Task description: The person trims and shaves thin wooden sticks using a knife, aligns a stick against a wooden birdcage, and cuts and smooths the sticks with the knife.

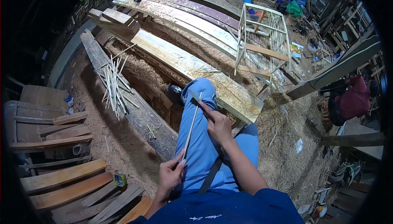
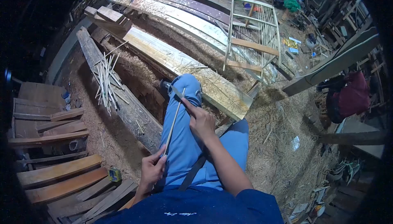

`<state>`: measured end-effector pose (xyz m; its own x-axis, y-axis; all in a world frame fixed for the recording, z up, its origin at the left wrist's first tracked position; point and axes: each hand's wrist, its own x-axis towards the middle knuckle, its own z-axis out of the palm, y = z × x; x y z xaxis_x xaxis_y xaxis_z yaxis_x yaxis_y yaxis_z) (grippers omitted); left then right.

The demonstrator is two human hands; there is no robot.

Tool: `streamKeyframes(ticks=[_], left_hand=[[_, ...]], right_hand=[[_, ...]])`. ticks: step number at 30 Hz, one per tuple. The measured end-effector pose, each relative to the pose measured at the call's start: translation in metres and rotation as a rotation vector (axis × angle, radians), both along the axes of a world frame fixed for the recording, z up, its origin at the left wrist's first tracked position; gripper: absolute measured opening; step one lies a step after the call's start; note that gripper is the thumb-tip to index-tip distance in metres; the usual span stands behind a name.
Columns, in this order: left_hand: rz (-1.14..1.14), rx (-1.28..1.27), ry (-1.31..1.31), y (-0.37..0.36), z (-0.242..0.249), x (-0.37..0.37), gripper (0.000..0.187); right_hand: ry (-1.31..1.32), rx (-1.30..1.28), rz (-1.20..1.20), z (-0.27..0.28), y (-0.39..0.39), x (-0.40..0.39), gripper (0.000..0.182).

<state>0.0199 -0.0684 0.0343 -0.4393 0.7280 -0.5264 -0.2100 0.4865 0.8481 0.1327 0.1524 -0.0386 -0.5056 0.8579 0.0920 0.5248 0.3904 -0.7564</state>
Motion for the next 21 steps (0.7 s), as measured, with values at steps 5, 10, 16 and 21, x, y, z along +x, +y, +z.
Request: streamKeyframes(ticks=[5,10,16,21], left_hand=[[0.031,0.030,-0.060,-0.015,0.002,0.002,0.038],[0.030,0.026,-0.106,0.008,-0.004,0.002,0.038],[-0.055,0.095,-0.016,0.081,-0.018,-0.016,0.036],[-0.076,0.109,-0.032,0.077,-0.027,-0.020,0.036]], right_hand=[[-0.029,0.018,-0.003,-0.002,0.004,-0.005,0.069],[-0.021,0.052,-0.048,0.001,0.003,-0.003,0.067],[0.023,-0.038,0.069,0.017,-0.018,0.009,0.057],[-0.018,-0.025,0.019,0.006,-0.014,0.007,0.058]])
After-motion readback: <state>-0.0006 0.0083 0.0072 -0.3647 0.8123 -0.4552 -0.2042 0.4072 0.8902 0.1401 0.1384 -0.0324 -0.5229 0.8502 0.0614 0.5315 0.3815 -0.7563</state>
